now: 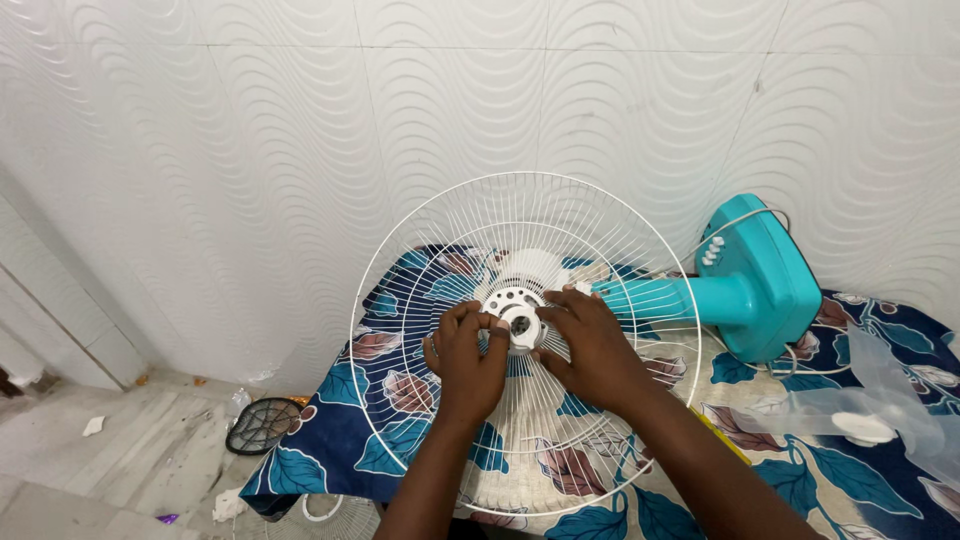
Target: The person disassembles a teal electric fan by hand, removing the front grille, fan blades, and central hub components. They place each part on the table and use a yellow screwdriver to loosen a screw on the motor housing.
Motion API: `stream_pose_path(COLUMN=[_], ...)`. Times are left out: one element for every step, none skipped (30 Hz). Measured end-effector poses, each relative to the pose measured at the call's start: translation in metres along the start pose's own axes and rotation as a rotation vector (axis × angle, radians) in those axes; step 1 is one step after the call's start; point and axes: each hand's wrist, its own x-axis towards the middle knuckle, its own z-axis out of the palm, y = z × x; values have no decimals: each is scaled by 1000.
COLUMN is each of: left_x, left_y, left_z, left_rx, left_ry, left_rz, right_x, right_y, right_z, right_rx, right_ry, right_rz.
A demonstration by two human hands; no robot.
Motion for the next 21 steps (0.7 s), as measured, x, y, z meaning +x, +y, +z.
stream_pose_path(left_x=[0,-1,-2,-3,-4,-5,-5,-4,-5,-6,-7,-7,-7,-7,-7,-8,-8,-8,-8,-7,-6], left_y=[1,2,3,4,5,6,7,8,9,10,11,12,13,14,15,16,17,17,18,19,20], left_z=[1,1,1,1,0,0,0,0,-1,-1,-1,-1,-1,0,1,1,2,3,3,4,4], left_rx=[2,3,3,3,2,2,0,-3,-5,-8,-4,0,3,8,14,20,29,38,48,54,61], left_ry=[4,4,4,4,6,9,12,9,5,2,3,5,7,10,14,17,15,14,11,0,-12], left_rz=[1,-15,-31,-48,-44,-40,-36,-36,-37,-39,-41,-43,-44,-44,-44,-45,-48,-51,-55,-59,-64], right_x=[0,-1,-2,-3,-4,-4,-4,-4,-5,-5,-6,-7,-7,-7,-7,-7,-8,-8,-7,-7,-7], right_y=[0,0,1,1,0,0,0,0,0,0,0,0,-1,-1,-2,-3,-4,-4,-5,-6,-6], right_z=[0,0,-1,-1,0,0,1,1,1,1,1,1,1,0,0,-1,-2,-3,-4,-5,-6], right_rx=[2,3,18,34,49,40,30,20,26,33,39,38,36,34,43,53,62,58,53,48,54], right_ry=[8,17,16,15,13,5,-3,-11,-1,10,21,23,25,27,32,37,42,42,42,42,45], right_rz=[-13,-26,-22,-19,-15,-14,-13,-13,-25,-37,-50,-45,-41,-36,-35,-33,-32,-29,-26,-23,-14])
